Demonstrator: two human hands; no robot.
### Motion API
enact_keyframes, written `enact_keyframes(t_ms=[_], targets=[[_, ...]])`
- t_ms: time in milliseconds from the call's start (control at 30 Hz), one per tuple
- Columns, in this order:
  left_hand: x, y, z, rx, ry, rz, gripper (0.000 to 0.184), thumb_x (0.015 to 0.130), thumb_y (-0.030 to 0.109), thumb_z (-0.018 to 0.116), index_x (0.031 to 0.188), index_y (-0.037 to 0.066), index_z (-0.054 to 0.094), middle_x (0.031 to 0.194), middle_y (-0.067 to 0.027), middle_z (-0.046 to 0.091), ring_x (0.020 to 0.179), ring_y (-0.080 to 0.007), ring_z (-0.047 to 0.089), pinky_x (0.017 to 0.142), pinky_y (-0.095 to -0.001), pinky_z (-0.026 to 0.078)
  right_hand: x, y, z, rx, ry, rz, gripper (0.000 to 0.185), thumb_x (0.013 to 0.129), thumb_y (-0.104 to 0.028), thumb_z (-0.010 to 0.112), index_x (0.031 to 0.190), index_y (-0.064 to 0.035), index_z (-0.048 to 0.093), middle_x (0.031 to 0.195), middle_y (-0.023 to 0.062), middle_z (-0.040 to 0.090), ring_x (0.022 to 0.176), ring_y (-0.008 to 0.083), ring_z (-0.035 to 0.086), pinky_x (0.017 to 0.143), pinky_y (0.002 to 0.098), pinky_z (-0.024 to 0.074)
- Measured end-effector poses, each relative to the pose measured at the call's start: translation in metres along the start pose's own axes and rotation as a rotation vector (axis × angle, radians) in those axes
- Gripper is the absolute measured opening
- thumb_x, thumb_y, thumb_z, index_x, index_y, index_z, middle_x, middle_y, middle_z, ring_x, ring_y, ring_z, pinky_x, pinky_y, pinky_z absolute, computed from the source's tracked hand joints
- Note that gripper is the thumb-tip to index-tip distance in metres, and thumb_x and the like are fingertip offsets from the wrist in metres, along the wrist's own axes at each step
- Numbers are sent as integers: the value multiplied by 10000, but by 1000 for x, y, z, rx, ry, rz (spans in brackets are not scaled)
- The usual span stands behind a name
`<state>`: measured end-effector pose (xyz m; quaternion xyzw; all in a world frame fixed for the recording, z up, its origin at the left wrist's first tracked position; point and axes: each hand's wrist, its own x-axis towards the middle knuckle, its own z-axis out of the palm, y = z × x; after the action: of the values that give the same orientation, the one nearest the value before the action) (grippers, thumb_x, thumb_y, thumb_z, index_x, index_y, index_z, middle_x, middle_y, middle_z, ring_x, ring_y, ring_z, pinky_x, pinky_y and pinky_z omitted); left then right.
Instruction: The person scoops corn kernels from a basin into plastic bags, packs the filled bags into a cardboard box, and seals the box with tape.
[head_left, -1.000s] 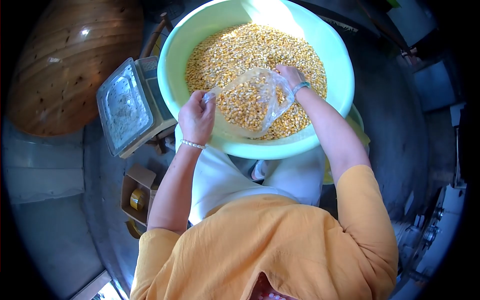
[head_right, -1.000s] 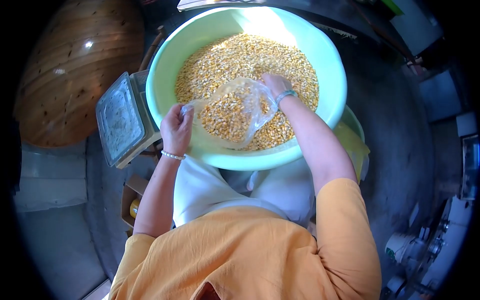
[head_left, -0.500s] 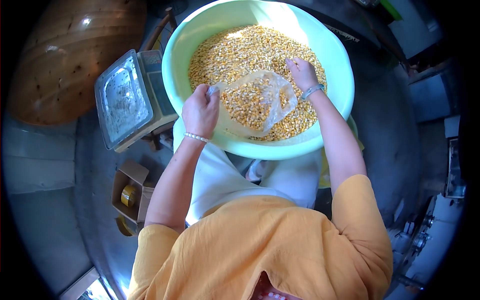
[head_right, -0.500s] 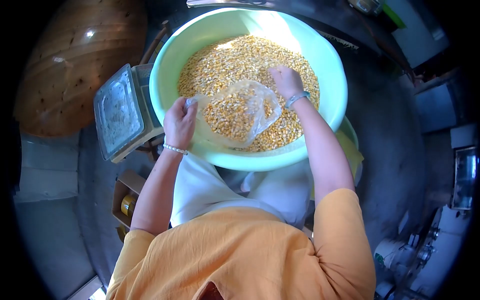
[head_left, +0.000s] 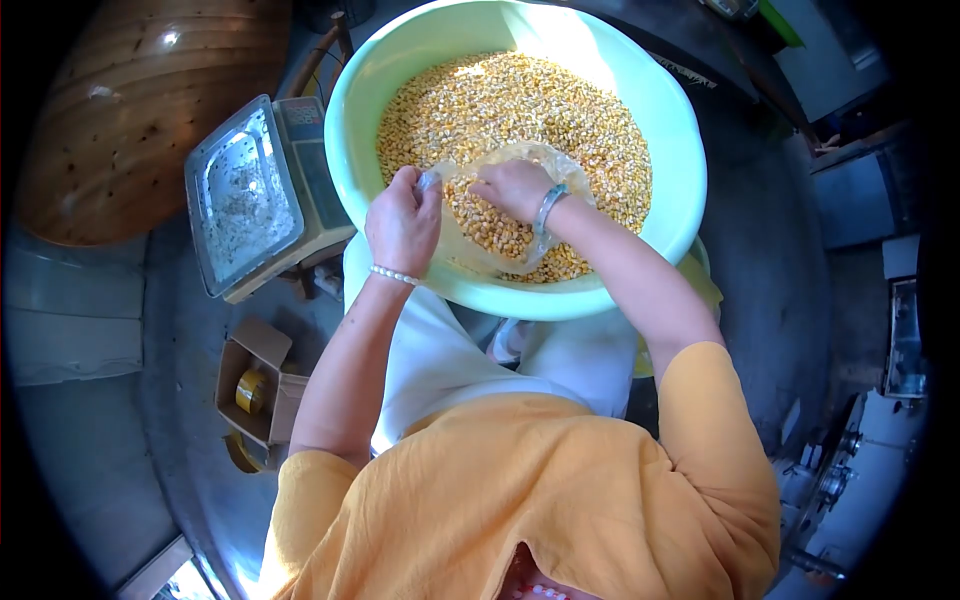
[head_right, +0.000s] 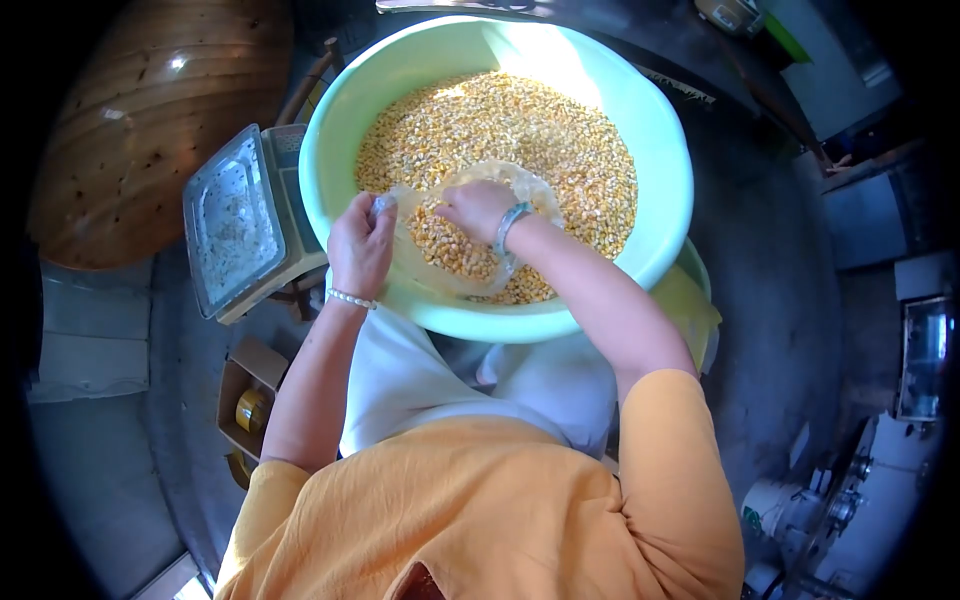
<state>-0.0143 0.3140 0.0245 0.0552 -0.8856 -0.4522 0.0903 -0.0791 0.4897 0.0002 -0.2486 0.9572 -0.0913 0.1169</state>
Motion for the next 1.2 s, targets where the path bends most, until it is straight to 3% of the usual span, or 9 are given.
enact_keyframes(t_ms=[133, 233, 333, 533, 833, 933, 1000, 1100, 1200], targets=[[-1, -3, 1, 15, 23, 49, 240, 860, 252, 561, 832, 14, 561, 554, -72, 481, 490, -157, 423, 501, -310, 382, 3, 18, -2, 94, 143, 22, 294, 848, -327, 494, 935, -83, 634, 848, 145, 647, 800, 288, 618, 765, 399, 478], [-2, -2, 3, 12, 44, 55, 236, 860, 252, 562, 849, 16, 566, 564, -72, 495, 497, -163, 432, 509, -305, 389, -1, 28, -8, 187, 93, 29, 249, 832, -262, 524, 981, -100, 640, 904, 137, 649, 835, 267, 618, 795, 374, 474], [-2, 0, 0, 8, -5, -1, 226, 840, 281, 559, 872, 59, 584, 653, -132, 592, 637, -327, 579, 589, -404, 441, -4, 39, -5, 399, 144, 34, 234, 840, -161, 503, 1020, -101, 638, 906, 132, 654, 827, 251, 623, 792, 355, 478], [-3, 3, 3, 176, -6, 59, 292, 736, 278, 684, 917, 65, 600, 601, -72, 568, 541, -205, 552, 533, -323, 431, -11, 48, -6, 248, 224, 37, 301, 820, -49, 466, 1081, -98, 607, 968, 128, 630, 888, 253, 607, 835, 351, 472], [-3, -8, 14, 269, 70, 180, 358, 723, 268, 667, 1008, 72, 575, 671, -100, 616, 679, -286, 621, 634, -382, 482, -17, 54, -4, 196, 339, -105, 284, 777, -87, 566, 1058, -78, 608, 988, 137, 613, 905, 257, 592, 831, 362, 482], [-5, 3, 12, 400, 42, 253, 476, 726, 324, 658, 1087, 46, 520, 756, -136, 640, 741, -333, 622, 681, -413, 490, -22, 43, -22, 161, 946, -184, 327, 753, -159, 641, 1067, -78, 599, 970, 125, 621, 897, 272, 596, 783, 379, 490], [-5, 12, 8, 477, -219, 101, 556, 733, 354, 636, 1151, 32, 462, 801, -159, 643, 748, -352, 619, 688, -426, 487, -24, 42, -28, 23, 938, -101, 462, 746, -260, 678, 1152, -83, 544, 936, 137, 629, 883, 288, 603, 762, 389, 490], [2, -1, 15, 586, -354, 141, 201, 769, 181, 527, 893, 37, 590, 792, -172, 641, 752, -329, 627, 680, -425, 490, -30, 32, -39, 165, 174, 385, 632, 800, -393, 602, 1306, -81, 388, 851, 188, 629, 816, 308, 622, 750, 404, 492], [3, -3, 16, 534, -256, 137, 117, 743, 106, 533, 750, 31, 622, 791, -165, 643, 767, -311, 630, 686, -405, 498, -14, 60, 5, 117, 253, 250, 277, 848, -337, 532, 934, -91, 625, 746, 148, 635, 738, 302, 626, 663, 423, 481]])
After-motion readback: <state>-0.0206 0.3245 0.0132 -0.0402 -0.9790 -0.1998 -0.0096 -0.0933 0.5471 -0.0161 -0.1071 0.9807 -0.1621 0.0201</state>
